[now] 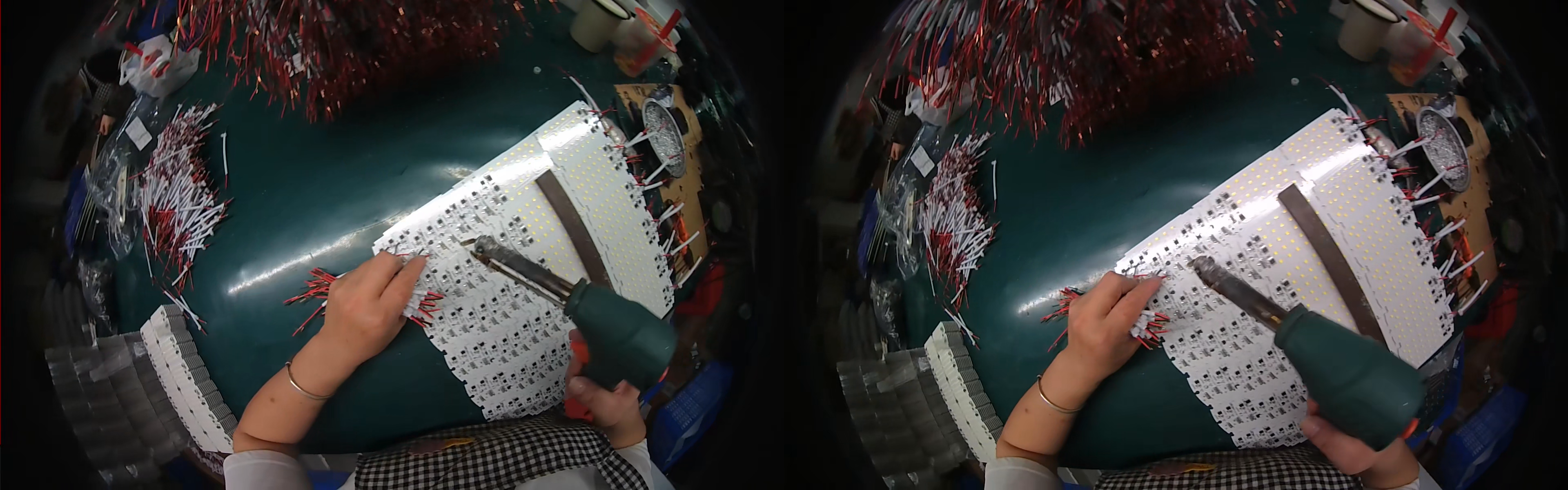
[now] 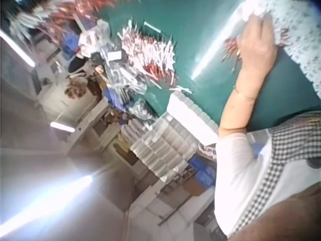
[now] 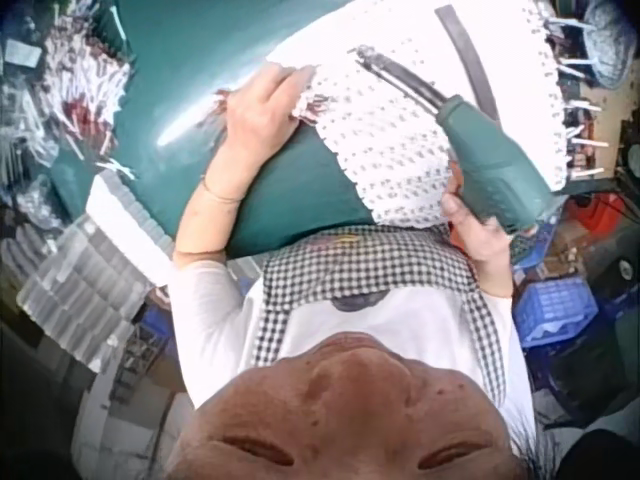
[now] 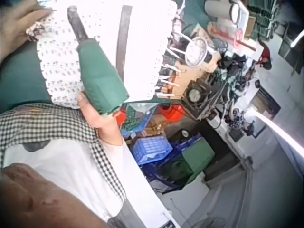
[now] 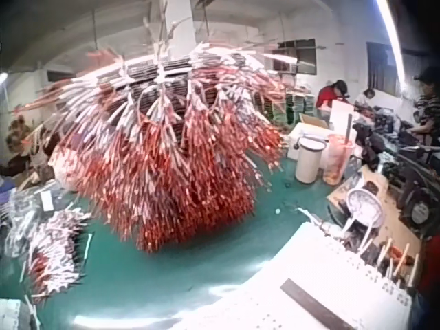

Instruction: The person solders wires onto an array of small LED circuit boards with a soldering iron.

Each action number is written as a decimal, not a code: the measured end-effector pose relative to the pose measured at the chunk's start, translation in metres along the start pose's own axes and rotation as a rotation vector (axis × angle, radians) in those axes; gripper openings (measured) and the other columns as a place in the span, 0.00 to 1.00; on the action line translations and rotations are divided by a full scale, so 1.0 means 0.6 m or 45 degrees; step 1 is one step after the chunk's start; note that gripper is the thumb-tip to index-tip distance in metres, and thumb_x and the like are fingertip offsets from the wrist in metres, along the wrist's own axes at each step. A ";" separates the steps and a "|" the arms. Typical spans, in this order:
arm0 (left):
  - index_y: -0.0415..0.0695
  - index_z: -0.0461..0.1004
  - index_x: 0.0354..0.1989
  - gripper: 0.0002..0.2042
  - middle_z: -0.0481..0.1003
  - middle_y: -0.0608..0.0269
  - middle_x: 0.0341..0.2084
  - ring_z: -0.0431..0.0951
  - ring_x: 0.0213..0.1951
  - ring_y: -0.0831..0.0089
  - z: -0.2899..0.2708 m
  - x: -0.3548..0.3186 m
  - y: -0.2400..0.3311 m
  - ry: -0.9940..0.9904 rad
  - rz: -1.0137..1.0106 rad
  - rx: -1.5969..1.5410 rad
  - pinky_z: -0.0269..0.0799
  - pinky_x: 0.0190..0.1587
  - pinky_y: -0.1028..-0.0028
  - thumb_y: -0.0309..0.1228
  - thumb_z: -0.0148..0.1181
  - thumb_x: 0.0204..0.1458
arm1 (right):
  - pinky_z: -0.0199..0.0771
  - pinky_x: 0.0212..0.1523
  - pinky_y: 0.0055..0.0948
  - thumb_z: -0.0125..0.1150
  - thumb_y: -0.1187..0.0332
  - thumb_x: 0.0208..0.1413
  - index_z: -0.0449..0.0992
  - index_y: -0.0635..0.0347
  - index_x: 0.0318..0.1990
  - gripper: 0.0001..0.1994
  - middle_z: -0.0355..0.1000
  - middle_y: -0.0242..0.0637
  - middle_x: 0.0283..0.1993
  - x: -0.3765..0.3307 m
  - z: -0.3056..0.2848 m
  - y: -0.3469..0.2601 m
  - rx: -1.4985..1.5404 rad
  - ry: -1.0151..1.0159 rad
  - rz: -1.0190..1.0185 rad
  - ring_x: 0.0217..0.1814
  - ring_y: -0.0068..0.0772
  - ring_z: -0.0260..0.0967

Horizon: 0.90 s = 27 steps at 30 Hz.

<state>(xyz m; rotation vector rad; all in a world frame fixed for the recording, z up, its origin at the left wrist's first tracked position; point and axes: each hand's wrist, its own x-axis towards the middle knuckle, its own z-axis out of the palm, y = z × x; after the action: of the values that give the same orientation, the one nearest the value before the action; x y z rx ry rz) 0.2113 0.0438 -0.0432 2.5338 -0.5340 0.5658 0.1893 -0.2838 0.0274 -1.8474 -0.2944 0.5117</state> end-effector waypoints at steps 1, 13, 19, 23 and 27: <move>0.38 0.76 0.40 0.20 0.68 0.62 0.24 0.72 0.21 0.69 -0.001 0.000 0.001 0.002 -0.010 -0.021 0.69 0.21 0.72 0.17 0.59 0.32 | 0.70 0.27 0.25 0.67 0.74 0.44 0.63 0.68 0.59 0.32 0.72 0.43 0.38 -0.002 0.006 -0.001 0.002 -0.009 0.005 0.27 0.27 0.69; 0.38 0.75 0.39 0.20 0.68 0.62 0.26 0.73 0.22 0.67 -0.011 0.005 -0.005 -0.048 -0.110 -0.109 0.69 0.21 0.71 0.17 0.60 0.32 | 0.72 0.29 0.25 0.60 0.77 0.47 0.67 0.67 0.53 0.22 0.71 0.38 0.31 0.050 0.040 -0.007 -0.053 -0.169 -0.024 0.28 0.25 0.68; 0.37 0.75 0.39 0.19 0.68 0.62 0.26 0.74 0.23 0.68 -0.009 0.005 -0.006 -0.035 -0.097 -0.108 0.70 0.21 0.71 0.16 0.60 0.32 | 0.72 0.29 0.26 0.60 0.77 0.48 0.68 0.67 0.49 0.19 0.70 0.36 0.31 0.062 0.047 -0.001 -0.136 -0.229 -0.128 0.29 0.24 0.68; 0.37 0.75 0.39 0.19 0.68 0.62 0.26 0.74 0.24 0.68 -0.009 0.004 -0.007 -0.041 -0.103 -0.110 0.70 0.22 0.71 0.16 0.60 0.33 | 0.72 0.30 0.26 0.61 0.77 0.48 0.69 0.68 0.51 0.20 0.71 0.36 0.33 0.060 0.050 -0.006 -0.108 -0.191 -0.031 0.30 0.25 0.69; 0.37 0.75 0.39 0.19 0.67 0.62 0.26 0.74 0.24 0.68 -0.007 0.006 -0.005 -0.031 -0.095 -0.106 0.70 0.22 0.71 0.16 0.60 0.32 | 0.72 0.32 0.25 0.64 0.77 0.48 0.69 0.70 0.53 0.23 0.72 0.37 0.35 0.059 0.048 -0.004 -0.173 -0.169 -0.104 0.32 0.25 0.69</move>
<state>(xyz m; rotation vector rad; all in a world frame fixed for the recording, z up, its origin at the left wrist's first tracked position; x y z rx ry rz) 0.2148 0.0477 -0.0393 2.4736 -0.4604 0.4762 0.2066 -0.2430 0.0150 -1.9270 -0.5025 0.5705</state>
